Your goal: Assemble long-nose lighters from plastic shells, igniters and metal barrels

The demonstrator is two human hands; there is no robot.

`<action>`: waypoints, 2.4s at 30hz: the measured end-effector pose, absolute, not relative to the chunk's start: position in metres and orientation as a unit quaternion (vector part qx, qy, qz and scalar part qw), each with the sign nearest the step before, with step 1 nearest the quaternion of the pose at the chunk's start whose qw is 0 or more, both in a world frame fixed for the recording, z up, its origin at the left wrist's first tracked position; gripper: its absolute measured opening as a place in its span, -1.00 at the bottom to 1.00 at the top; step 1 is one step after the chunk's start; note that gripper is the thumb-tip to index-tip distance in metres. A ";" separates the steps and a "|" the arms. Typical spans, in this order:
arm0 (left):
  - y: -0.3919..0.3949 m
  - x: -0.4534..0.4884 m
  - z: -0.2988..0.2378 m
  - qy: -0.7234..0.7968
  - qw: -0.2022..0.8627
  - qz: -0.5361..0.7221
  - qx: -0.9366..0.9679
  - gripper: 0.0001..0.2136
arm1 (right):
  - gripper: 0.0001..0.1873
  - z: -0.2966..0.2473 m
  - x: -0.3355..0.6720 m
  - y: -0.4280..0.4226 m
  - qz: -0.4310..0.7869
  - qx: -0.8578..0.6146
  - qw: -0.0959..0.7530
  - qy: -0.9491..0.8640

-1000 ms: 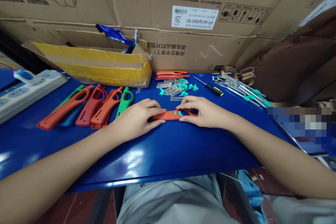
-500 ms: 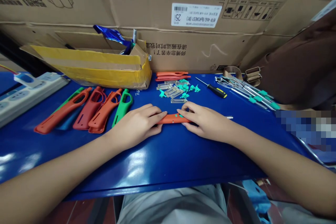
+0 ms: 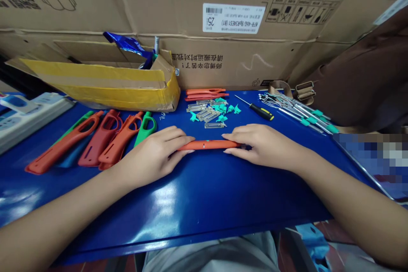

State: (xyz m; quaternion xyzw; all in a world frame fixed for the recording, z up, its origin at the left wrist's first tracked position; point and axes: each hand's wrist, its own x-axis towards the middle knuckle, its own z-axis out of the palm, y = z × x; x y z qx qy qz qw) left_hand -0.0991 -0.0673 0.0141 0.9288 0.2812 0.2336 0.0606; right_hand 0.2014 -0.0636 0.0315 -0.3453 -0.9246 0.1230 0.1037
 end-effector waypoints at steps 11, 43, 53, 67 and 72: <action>-0.074 -0.093 0.026 0.429 0.346 0.265 0.791 -0.68 | -0.63 0.035 0.208 -0.058 0.025 -0.346 0.141 -0.927; -0.066 -0.102 0.026 0.285 0.214 0.215 0.909 -0.74 | -0.68 0.034 0.197 -0.068 0.082 -0.334 0.084 -0.935; -0.067 -0.102 0.021 0.339 0.173 0.131 0.915 -0.62 | -0.75 0.033 0.193 -0.064 0.028 -0.377 0.017 -0.925; -0.071 -0.090 0.010 0.344 0.205 0.162 0.902 -0.61 | -0.73 0.025 0.190 -0.064 0.078 -0.312 0.062 -0.945; -0.073 -0.090 0.014 0.375 0.207 0.149 0.891 -0.57 | -0.75 0.024 0.192 -0.059 0.098 -0.332 0.080 -0.935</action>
